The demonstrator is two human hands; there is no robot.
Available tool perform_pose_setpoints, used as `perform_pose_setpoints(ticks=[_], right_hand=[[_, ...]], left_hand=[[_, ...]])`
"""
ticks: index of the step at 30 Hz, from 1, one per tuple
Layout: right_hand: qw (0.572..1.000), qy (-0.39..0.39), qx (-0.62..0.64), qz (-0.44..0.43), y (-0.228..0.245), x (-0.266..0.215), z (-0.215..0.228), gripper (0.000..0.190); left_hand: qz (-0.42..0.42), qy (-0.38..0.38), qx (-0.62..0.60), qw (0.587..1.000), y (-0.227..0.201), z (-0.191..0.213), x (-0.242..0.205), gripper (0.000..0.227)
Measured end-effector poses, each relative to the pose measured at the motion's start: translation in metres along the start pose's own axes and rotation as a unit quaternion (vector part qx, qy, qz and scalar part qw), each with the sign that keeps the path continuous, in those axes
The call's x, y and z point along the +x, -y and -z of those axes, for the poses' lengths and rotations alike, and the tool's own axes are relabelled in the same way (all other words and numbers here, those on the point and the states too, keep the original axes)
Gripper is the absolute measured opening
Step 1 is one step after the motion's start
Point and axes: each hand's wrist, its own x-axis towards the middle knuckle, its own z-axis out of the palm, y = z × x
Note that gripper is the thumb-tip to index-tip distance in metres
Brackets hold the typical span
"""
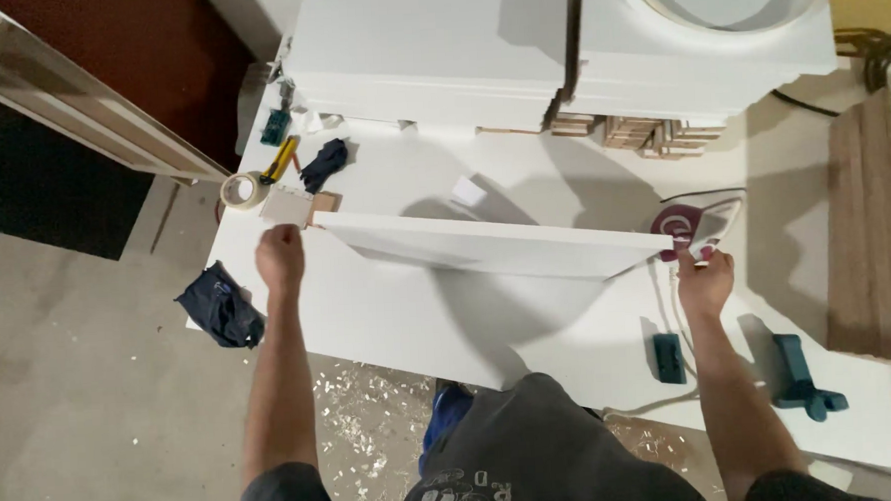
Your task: The person irons a long strip of paper on a white workbench using a household iron. They then use a blue clamp to secure the paper and a sanding block to smooth the edge of a white board.
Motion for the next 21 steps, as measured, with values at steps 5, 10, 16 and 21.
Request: perform_pose_setpoints(ticks=[5, 10, 16, 21], right_hand=[[0.995, 0.011, 0.089, -0.047, 0.011, -0.007, -0.005, 0.026], [0.984, 0.084, 0.101, -0.120, 0.042, -0.014, 0.012, 0.036], [0.965, -0.039, 0.145, -0.214, 0.117, -0.067, 0.037, 0.034], [0.938, 0.153, 0.133, -0.281, 0.191, -0.139, 0.028, 0.023]], left_hand=[[-0.040, 0.101, 0.050, 0.993, 0.045, -0.094, -0.004, 0.016], [0.002, 0.278, 0.142, 0.950, 0.028, -0.102, 0.029, 0.044], [-0.082, 0.190, 0.185, 0.961, 0.067, -0.167, 0.028, 0.052], [0.059, -0.008, -0.105, 0.993, 0.042, -0.119, 0.005, 0.044]])
